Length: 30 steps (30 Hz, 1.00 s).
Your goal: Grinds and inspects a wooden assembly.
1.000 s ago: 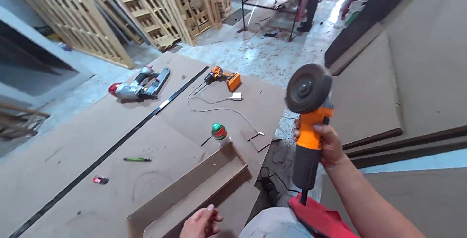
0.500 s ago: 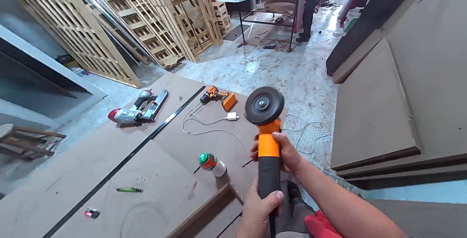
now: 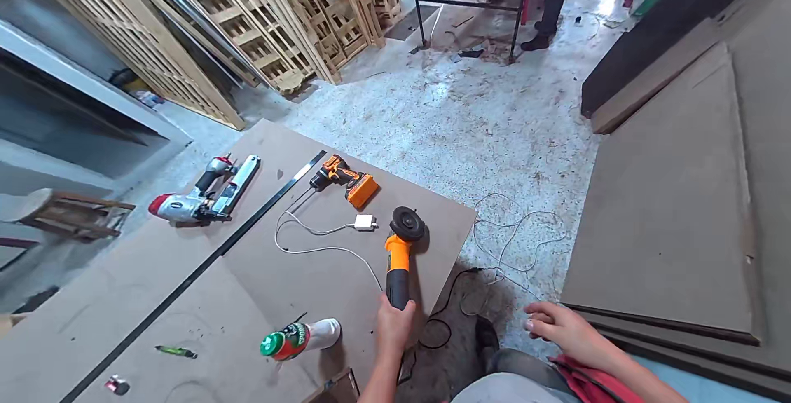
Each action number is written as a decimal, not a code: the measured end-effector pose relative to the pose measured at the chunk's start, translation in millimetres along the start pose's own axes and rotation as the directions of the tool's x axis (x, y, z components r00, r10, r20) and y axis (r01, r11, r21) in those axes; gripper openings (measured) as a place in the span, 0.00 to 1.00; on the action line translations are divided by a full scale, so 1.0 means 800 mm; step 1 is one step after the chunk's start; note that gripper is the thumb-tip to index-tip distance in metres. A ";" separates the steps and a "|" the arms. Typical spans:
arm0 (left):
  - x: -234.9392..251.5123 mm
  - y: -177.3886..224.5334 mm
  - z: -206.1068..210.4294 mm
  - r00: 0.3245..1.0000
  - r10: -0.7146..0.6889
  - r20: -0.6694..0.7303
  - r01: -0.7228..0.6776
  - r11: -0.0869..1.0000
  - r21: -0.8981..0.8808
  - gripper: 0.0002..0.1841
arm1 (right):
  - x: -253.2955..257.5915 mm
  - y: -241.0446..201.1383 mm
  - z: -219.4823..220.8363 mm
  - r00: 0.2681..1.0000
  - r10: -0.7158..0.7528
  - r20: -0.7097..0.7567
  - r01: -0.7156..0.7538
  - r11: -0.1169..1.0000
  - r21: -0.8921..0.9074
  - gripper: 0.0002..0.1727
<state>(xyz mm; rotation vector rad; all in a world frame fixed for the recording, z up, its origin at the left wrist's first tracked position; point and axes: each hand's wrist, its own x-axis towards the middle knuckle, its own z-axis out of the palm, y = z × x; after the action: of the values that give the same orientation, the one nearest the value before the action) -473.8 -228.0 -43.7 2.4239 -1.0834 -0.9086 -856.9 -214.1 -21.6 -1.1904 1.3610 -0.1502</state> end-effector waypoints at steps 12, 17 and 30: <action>0.019 0.022 0.016 0.989 -0.133 0.072 0.089 0.898 0.431 0.47 | 0.037 -0.006 -0.063 0.999 -0.030 -0.028 0.026 0.990 -0.136 0.34; -0.008 0.004 0.005 0.995 -0.082 0.053 0.062 0.948 0.312 0.51 | 0.052 -0.017 -0.054 0.995 -0.089 0.052 0.095 0.985 -0.142 0.34; -0.128 -0.279 -0.228 0.711 -0.644 -0.282 0.382 0.691 -0.614 0.28 | 0.058 -0.080 0.041 0.979 -0.202 -0.001 0.189 0.916 -0.354 0.17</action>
<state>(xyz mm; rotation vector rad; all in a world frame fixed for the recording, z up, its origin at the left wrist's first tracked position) -282.4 3.0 16.5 2.3005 0.0907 -0.5697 -783.6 -256.7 -14.3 -1.6345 1.3338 -0.0714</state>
